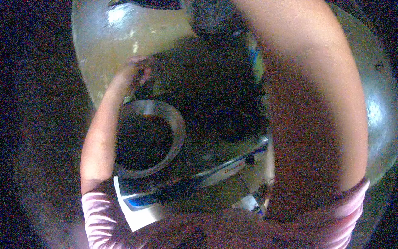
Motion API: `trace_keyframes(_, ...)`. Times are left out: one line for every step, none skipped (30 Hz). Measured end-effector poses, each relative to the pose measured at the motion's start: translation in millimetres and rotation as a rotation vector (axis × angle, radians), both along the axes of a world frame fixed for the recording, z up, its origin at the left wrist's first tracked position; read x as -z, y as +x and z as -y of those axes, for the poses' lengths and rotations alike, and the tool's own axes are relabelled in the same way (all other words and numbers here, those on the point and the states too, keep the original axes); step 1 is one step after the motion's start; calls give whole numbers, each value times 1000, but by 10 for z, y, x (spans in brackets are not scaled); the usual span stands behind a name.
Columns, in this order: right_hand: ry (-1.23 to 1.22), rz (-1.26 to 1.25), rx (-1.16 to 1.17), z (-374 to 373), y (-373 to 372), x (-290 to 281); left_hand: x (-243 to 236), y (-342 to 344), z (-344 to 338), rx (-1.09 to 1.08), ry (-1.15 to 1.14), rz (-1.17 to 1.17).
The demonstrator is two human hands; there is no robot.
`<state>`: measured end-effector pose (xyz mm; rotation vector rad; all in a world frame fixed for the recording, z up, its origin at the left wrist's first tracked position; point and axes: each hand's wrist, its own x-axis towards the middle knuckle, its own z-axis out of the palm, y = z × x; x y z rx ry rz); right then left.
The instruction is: The person retrieves a green vegetable from the refrigerator, removes it from a plastic bag, and places it on a cutting board. They then move around the kitchen, handling a pot lid and other items before returning to the vegetable.
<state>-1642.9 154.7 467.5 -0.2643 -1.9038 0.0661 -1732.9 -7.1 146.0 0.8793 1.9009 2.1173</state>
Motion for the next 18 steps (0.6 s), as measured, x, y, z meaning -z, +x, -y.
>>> trace_keyframes(-318, -103, -275, 110, -48, 94, 15, -58, 21, -16, -3, 0)
trace_keyframes(-62, 116, -53, 44, -162, -21, 5, -61, 21, -23, -40, 12)
trace_keyframes(200, 343, 179, -134, -273, -141, 54, -13, -66, -25, -66, 31)
trace_keyframes(334, 280, 175, -246, -293, -71, 88, -31, -30, -54, -94, 60)
trace_keyframes(168, 222, 94, -348, -294, -22, 110, -66, -9, -44, -90, 71)
trace_keyframes(7, 171, 4, -346, -242, 94, 145, -118, 27, -42, -81, 87)
trace_keyframes(-3, 225, -50, -575, -191, 87, 167, -140, -7, -24, -65, 103)
trace_keyframes(-522, 43, -508, -970, -322, -49, 159, -119, -132, -11, -96, 97)
trace_keyframes(-89, 160, -155, -1035, -145, -18, 76, -91, -69, -52, -125, 97)
trace_keyframes(-15, 176, -106, -1136, -15, -31, 23, -65, -123, -64, -151, 93)
trace_keyframes(-103, 206, -214, -1324, 64, -138, 23, -92, -181, -32, -103, 98)
trace_keyframes(-219, 238, -353, -1516, 191, -259, 8, -133, -266, 4, -53, 97)
trace_keyframes(-338, 279, -507, -1674, 236, -416, -11, -279, -297, 21, -78, 85)
trace_keyframes(-424, 331, -700, -1748, -21, -448, -76, -483, -177, -47, -133, 69)
trace_keyframes(-458, 354, -693, -1831, 198, -602, -5, -607, -466, 54, -38, 38)
trace_keyframes(-488, 372, -731, -1899, 204, -664, -74, -628, -599, 89, 1, 5)
trace_keyframes(-490, 367, -745, -1762, 199, -555, -127, -673, -694, 114, 38, -25)
trace_keyframes(-496, 359, -737, -1649, 253, -421, -224, -623, -820, 150, 43, -55)
